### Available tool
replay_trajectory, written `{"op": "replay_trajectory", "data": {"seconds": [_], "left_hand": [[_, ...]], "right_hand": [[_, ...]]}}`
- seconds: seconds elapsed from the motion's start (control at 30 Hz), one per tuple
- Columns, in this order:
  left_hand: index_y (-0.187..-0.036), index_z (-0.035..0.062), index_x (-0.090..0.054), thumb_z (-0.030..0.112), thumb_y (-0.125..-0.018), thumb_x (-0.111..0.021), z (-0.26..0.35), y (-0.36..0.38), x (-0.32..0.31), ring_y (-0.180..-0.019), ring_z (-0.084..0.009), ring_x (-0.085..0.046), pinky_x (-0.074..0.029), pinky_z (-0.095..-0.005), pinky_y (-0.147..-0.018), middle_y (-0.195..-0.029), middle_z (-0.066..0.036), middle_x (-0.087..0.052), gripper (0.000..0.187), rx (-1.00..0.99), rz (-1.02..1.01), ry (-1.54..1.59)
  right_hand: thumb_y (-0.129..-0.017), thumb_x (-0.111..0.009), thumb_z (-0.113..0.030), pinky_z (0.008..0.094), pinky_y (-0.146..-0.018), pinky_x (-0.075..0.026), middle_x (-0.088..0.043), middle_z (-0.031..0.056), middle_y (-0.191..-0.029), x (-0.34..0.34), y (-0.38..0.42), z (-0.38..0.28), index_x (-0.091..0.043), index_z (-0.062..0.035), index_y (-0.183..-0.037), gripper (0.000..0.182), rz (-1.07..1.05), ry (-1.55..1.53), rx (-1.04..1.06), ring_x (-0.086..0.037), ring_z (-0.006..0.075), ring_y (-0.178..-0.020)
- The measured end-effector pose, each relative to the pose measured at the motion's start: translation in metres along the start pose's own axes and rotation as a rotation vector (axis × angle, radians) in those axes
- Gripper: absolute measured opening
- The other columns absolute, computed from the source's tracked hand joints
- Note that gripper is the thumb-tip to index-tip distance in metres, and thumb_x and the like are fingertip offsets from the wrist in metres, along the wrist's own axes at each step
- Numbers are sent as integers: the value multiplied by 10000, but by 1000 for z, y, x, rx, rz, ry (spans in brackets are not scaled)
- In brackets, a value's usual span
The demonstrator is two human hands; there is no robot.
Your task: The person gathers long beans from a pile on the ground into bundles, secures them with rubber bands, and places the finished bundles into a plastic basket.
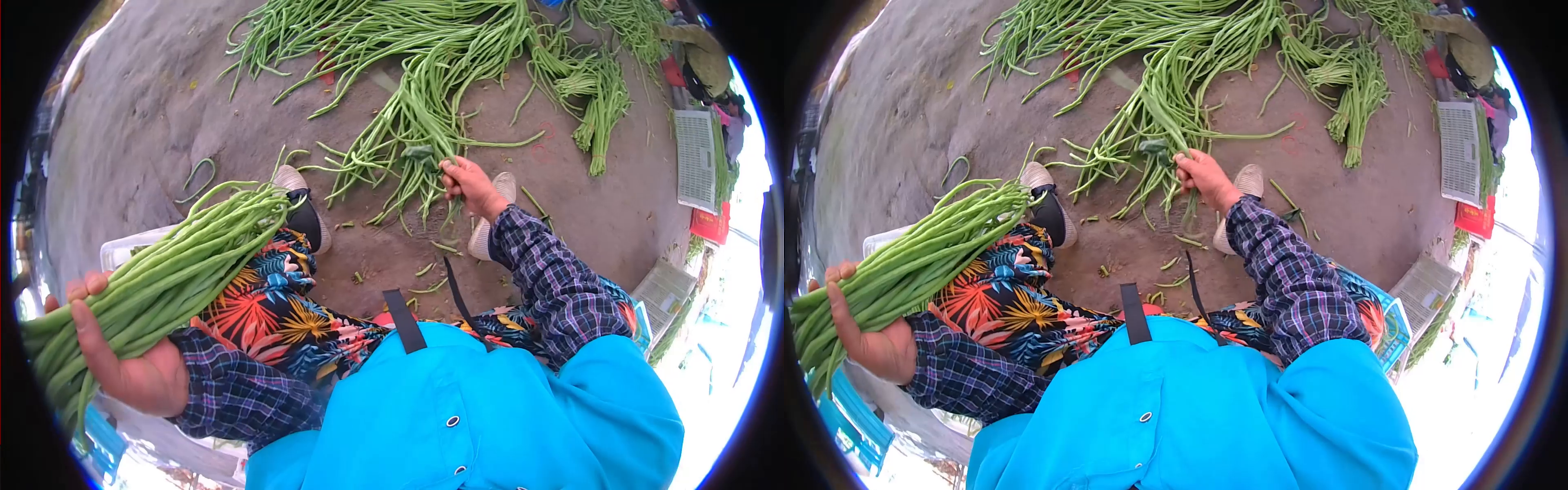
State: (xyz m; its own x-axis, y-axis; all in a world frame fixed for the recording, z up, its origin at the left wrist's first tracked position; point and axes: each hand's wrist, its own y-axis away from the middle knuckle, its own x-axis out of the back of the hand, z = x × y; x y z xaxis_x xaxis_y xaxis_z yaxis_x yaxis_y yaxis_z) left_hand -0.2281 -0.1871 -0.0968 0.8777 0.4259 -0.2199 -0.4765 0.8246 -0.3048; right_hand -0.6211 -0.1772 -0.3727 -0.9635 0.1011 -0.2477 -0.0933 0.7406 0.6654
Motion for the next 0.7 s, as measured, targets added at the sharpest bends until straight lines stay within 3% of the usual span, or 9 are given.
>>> {"op": "replay_trajectory", "data": {"seconds": [0.1, 0.2, 0.37, 0.5, 0.6, 0.7], "left_hand": [[-1135, 33, -435, 45, -838, -545, 1, 2, -13, -905, -204, -527, -458, -348, -804, -947, -134, -559, 317, 4, 32, 59], [-1092, 26, -464, 16, -807, -588, 0, 6, -26, -882, -199, -541, -478, -335, -763, -933, -120, -572, 311, 22, 90, 116], [-1038, 0, -515, 31, -794, -625, 3, 10, -38, -848, -187, -568, -507, -311, -688, -935, -122, -575, 270, 52, 66, 88], [-1006, -27, -557, 49, -798, -627, 0, 8, -37, -837, -178, -580, -507, -294, -675, -951, -133, -582, 232, 102, 22, 90], [-1006, -31, -583, 78, -820, -608, -8, 8, -30, -836, -170, -580, -507, -298, -663, -966, -137, -585, 218, 152, -3, 123], [-1076, -35, -584, 127, -852, -573, -24, 0, -11, -909, -200, -582, -508, -310, -748, -1043, -151, -585, 276, 27, -102, 23]], "right_hand": [[-906, -478, -199, 295, -555, -458, -456, -33, -646, 33, 31, -34, -502, -96, -939, 110, -46, -136, 31, -414, 65, -490], [-909, -462, -179, 296, -565, -467, -476, -20, -664, 55, 73, -64, -503, -86, -947, 108, 12, -185, 72, -428, 71, -500], [-903, -432, -122, 372, -712, -492, -556, 79, -811, 103, 130, -81, -504, -56, -1001, 138, 80, -394, 258, -542, 177, -656], [-904, -430, -126, 371, -713, -480, -549, 72, -828, 121, 179, -93, -502, -69, -998, 132, 289, -451, 399, -529, 164, -649], [-903, -427, -138, 341, -663, -449, -522, 44, -776, 149, 222, -100, -498, -81, -970, 113, 316, -450, 514, -482, 131, -607], [-892, -443, -165, 314, -608, -405, -481, 18, -692, 167, 292, -115, -487, -85, -924, 96, 522, -416, 688, -419, 108, -545]]}}
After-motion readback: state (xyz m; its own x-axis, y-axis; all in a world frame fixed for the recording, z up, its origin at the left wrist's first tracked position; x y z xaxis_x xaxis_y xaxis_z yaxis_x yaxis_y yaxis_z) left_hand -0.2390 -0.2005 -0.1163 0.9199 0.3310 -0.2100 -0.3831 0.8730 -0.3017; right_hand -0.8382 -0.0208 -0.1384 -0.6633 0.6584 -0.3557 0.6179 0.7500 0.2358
